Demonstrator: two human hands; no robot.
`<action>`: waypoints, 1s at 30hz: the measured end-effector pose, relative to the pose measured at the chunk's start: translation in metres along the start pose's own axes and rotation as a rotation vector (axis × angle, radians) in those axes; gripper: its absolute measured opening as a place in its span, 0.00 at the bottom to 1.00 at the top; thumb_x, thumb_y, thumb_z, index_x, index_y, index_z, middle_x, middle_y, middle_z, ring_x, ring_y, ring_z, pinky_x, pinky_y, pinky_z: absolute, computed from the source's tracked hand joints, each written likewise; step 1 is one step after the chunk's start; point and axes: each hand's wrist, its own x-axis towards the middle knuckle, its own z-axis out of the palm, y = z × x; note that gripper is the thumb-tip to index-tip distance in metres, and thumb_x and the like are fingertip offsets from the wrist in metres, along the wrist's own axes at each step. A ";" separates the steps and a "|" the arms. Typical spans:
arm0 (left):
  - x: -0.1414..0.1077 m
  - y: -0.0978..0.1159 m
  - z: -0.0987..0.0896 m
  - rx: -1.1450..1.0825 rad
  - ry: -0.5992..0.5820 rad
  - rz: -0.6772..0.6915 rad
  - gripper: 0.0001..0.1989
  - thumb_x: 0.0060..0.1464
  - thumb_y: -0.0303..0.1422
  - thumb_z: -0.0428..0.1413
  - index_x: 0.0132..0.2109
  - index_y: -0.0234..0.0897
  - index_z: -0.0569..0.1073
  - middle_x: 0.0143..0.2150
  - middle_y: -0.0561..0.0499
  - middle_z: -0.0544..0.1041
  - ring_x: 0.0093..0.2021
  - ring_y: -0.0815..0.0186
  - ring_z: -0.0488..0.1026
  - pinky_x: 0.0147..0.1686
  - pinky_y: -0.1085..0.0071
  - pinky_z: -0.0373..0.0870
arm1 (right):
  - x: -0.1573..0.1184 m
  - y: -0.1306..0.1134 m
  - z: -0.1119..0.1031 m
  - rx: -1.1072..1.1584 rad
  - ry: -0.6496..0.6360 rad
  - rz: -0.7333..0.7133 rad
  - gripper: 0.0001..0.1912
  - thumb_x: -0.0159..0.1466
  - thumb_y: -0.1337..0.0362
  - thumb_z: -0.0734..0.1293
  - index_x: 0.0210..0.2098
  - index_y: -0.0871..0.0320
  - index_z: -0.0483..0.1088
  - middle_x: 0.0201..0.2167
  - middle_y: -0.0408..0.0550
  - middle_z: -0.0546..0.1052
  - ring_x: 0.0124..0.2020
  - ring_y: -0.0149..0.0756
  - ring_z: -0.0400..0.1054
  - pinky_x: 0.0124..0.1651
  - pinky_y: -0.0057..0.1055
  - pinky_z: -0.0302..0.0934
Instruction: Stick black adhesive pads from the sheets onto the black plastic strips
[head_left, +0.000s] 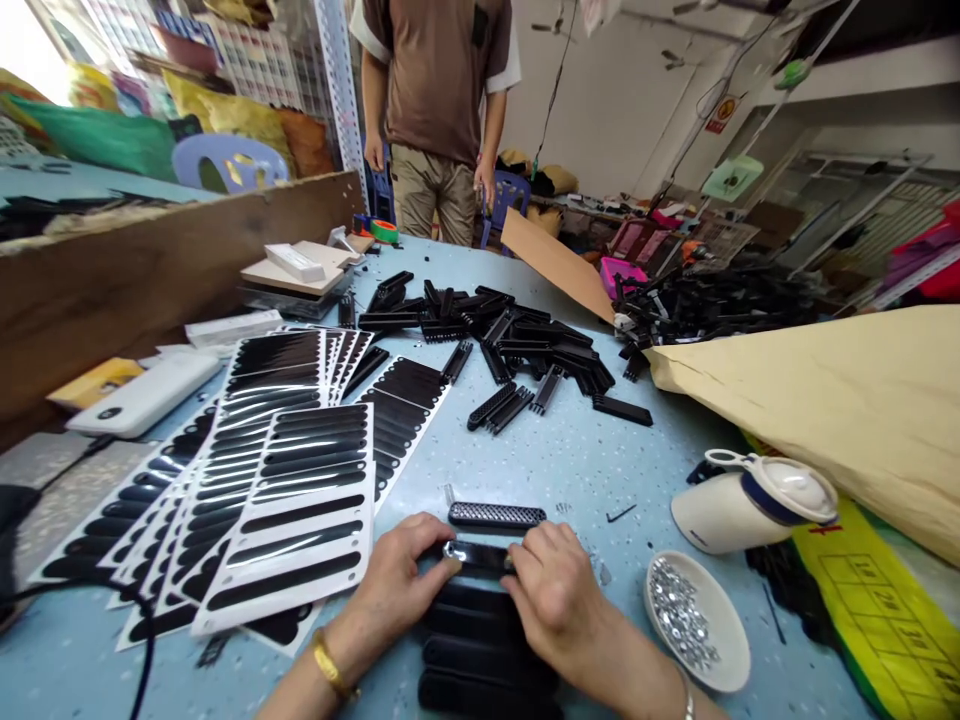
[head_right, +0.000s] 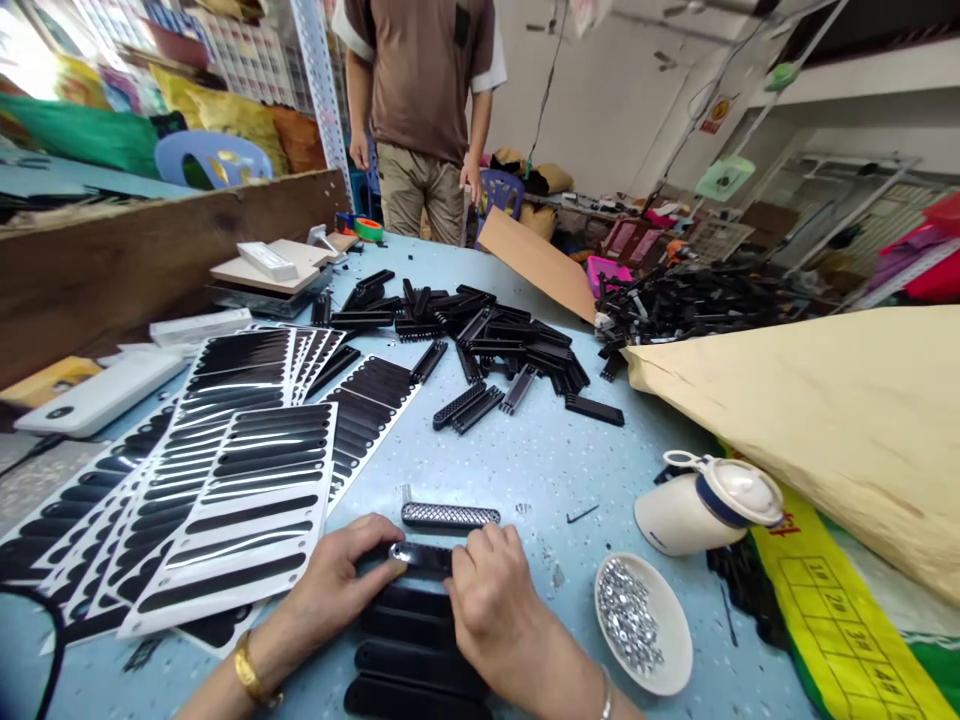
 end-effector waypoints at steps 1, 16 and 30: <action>0.000 0.000 -0.001 -0.013 0.000 0.002 0.06 0.53 0.31 0.55 0.38 0.38 0.76 0.35 0.49 0.77 0.38 0.61 0.74 0.40 0.65 0.70 | 0.002 0.001 -0.001 -0.001 -0.008 0.001 0.10 0.65 0.73 0.60 0.30 0.59 0.70 0.27 0.50 0.69 0.31 0.43 0.61 0.33 0.39 0.55; -0.002 -0.004 0.001 -0.043 0.011 0.026 0.10 0.50 0.29 0.57 0.40 0.40 0.79 0.37 0.48 0.81 0.41 0.59 0.75 0.45 0.61 0.71 | -0.005 0.007 -0.032 0.353 0.133 0.194 0.07 0.64 0.68 0.65 0.38 0.55 0.76 0.31 0.51 0.78 0.31 0.41 0.74 0.33 0.36 0.71; -0.005 -0.005 -0.005 -0.108 0.009 -0.129 0.10 0.50 0.31 0.56 0.40 0.40 0.79 0.38 0.51 0.82 0.41 0.61 0.77 0.44 0.64 0.72 | -0.011 0.019 0.012 0.540 0.190 0.280 0.05 0.61 0.66 0.71 0.38 0.55 0.79 0.35 0.50 0.82 0.35 0.42 0.76 0.39 0.40 0.71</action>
